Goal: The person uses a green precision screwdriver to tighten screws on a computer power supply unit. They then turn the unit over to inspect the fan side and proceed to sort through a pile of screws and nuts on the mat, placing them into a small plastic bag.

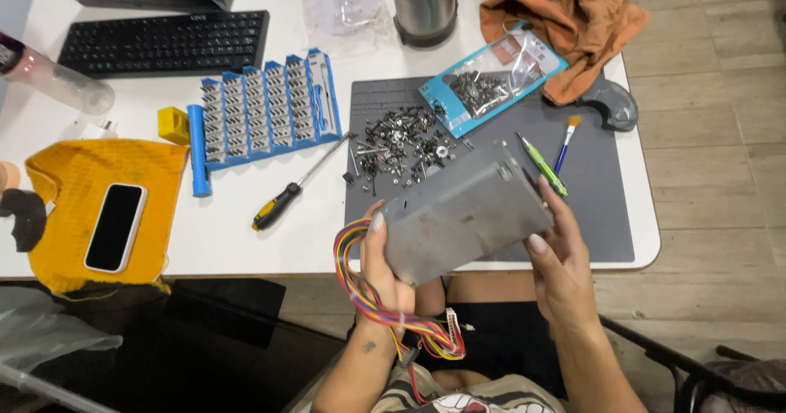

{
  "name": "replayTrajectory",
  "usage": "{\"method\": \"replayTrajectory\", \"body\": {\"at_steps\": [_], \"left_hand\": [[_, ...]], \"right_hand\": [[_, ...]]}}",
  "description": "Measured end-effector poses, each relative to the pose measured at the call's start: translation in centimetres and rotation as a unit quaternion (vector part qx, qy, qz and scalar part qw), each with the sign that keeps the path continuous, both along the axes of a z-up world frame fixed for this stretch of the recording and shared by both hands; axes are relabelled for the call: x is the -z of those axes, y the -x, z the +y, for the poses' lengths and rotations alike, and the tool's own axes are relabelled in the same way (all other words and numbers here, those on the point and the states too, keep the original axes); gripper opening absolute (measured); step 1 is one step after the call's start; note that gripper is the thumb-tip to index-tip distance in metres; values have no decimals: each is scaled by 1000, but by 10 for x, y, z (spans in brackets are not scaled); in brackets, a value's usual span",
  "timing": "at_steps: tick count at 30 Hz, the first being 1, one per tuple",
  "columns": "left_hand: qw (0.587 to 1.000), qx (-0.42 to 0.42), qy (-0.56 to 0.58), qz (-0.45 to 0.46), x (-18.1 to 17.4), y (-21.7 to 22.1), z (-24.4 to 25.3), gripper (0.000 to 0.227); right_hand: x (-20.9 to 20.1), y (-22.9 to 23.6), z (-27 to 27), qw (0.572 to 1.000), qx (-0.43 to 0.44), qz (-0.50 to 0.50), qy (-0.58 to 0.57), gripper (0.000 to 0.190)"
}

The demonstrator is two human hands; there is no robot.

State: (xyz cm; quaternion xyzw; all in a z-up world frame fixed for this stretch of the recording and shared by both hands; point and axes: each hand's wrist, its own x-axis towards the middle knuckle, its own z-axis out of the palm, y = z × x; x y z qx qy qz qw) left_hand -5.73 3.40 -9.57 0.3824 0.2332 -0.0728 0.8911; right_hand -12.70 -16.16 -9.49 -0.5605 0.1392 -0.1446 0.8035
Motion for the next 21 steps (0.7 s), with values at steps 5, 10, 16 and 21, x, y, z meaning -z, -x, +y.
{"method": "replayTrajectory", "body": {"at_steps": [5, 10, 16, 21], "left_hand": [[961, 41, 139, 237, -45, -6, -17, 49], [932, 85, 189, 298, -37, 6, -22, 69], [947, 144, 176, 228, -31, 15, -18, 73], [962, 98, 159, 200, -23, 12, -15, 71]], "right_hand": [[-35, -12, -6, 965, 4, -90, 246, 69], [-76, -26, 5, 901, -11, -108, 419, 49], [-96, -28, 15, 868, -56, -93, 484, 47], [-87, -25, 20, 888, -70, -102, 442, 63]]}}
